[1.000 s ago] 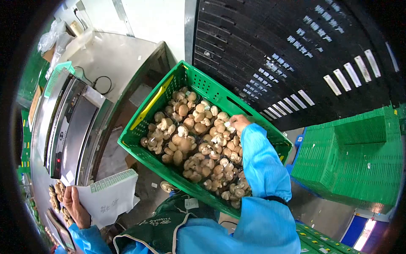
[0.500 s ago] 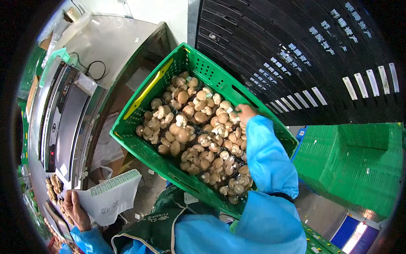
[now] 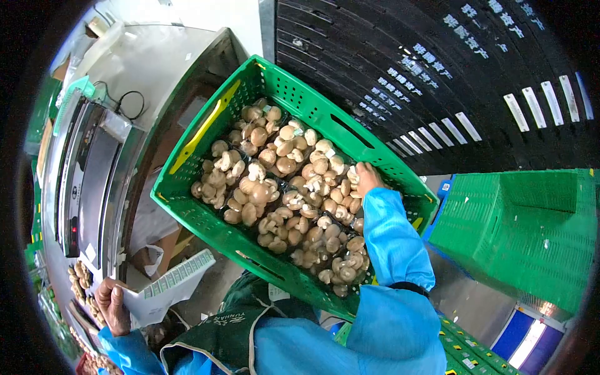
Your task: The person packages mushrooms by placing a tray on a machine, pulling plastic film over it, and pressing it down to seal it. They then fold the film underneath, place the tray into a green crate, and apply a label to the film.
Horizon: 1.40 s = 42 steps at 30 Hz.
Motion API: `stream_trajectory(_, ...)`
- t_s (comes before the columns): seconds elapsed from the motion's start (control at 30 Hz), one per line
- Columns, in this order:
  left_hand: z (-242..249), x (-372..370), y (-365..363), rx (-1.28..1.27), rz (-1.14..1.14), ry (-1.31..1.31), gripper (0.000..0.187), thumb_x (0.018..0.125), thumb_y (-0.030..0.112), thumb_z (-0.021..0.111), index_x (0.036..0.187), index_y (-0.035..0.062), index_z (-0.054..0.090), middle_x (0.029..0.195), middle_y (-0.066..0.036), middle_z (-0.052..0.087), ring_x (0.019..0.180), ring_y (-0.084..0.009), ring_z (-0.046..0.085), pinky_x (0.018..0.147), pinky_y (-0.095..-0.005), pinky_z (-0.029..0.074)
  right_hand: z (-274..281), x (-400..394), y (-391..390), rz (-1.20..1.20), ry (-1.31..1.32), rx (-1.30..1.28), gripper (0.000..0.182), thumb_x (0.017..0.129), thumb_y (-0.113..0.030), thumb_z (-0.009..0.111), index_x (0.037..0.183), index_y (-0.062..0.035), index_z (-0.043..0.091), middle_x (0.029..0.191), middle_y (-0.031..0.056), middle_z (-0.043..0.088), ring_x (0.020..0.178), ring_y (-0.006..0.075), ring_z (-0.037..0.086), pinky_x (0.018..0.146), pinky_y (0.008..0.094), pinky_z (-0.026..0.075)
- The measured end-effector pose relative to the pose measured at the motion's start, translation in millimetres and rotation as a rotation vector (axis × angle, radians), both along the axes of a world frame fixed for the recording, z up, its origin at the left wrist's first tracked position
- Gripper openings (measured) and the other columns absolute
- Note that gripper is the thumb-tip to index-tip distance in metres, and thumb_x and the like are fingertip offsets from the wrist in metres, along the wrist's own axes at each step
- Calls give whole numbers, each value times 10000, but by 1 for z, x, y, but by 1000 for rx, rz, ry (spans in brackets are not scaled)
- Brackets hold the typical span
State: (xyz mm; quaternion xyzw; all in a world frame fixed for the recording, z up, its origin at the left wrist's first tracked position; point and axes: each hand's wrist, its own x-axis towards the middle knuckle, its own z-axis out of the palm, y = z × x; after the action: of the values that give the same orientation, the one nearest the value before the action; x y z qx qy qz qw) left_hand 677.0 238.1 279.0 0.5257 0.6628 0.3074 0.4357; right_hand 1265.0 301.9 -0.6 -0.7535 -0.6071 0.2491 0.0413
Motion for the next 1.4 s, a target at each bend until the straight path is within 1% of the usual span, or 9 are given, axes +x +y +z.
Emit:
stream_trajectory(0.2,2,-8,-4,79,-29,148,258,822,258,596,730,19,559,702,-24,524,666,-110,463,623,-235,352,9,-42,-4,-40,-263,452,379,683,46,553,1039,-39,453,1083,207,478,1041,391,467,854,469,406)
stream_trajectory(0.33,-7,-5,1,64,33,124,212,833,203,543,755,7,560,660,7,491,632,-81,443,556,-243,344,97,-201,8,22,912,234,264,813,-114,614,1049,-18,547,981,96,592,822,156,593,707,260,475)
stream_trajectory(0.37,-14,-7,2,14,44,-18,192,842,182,548,760,9,565,668,10,498,634,-75,442,557,-237,349,149,-247,5,69,1165,-95,335,808,-141,624,1105,-15,536,1025,104,590,884,202,599,770,307,481)
stream_trajectory(0.4,-13,-4,6,-6,32,-64,166,847,157,565,767,12,566,675,12,507,643,-68,451,571,-230,361,166,-283,6,478,1104,217,385,795,-184,646,1123,-16,532,1077,120,584,925,259,597,819,344,474)
stream_trajectory(0.47,-11,-2,7,-36,48,-251,160,877,160,573,800,20,572,706,11,542,668,-59,483,608,-217,392,193,-341,2,721,1220,222,397,781,-202,660,1103,-3,540,1042,148,595,936,294,592,832,363,462)
stream_trajectory(0.57,-4,-6,9,55,33,-244,180,886,196,578,851,20,571,786,-1,581,708,-62,515,647,-221,421,209,-373,2,740,1200,-274,271,787,-174,652,952,25,570,824,166,606,765,235,583,689,343,448)
stream_trajectory(0.73,-4,-15,5,-61,-27,-327,314,755,116,734,1016,4,602,865,-24,642,801,-85,577,728,-253,473,220,-383,4,628,1195,-400,197,811,-113,617,934,30,562,794,146,578,691,217,551,643,337,434)
stream_trajectory(1.13,-17,-21,15,-20,100,-320,169,793,62,676,946,0,637,794,-36,664,691,-75,596,628,-237,490,232,-425,-16,575,695,683,204,745,-32,586,948,-24,574,878,89,552,816,266,527,716,369,420)
stream_trajectory(1.4,-26,-21,30,-76,88,-512,166,786,43,648,935,-22,615,809,-68,661,663,-100,609,613,-242,493,210,-443,-25,481,401,916,218,692,-45,578,909,-33,566,853,67,531,791,242,501,685,363,395)
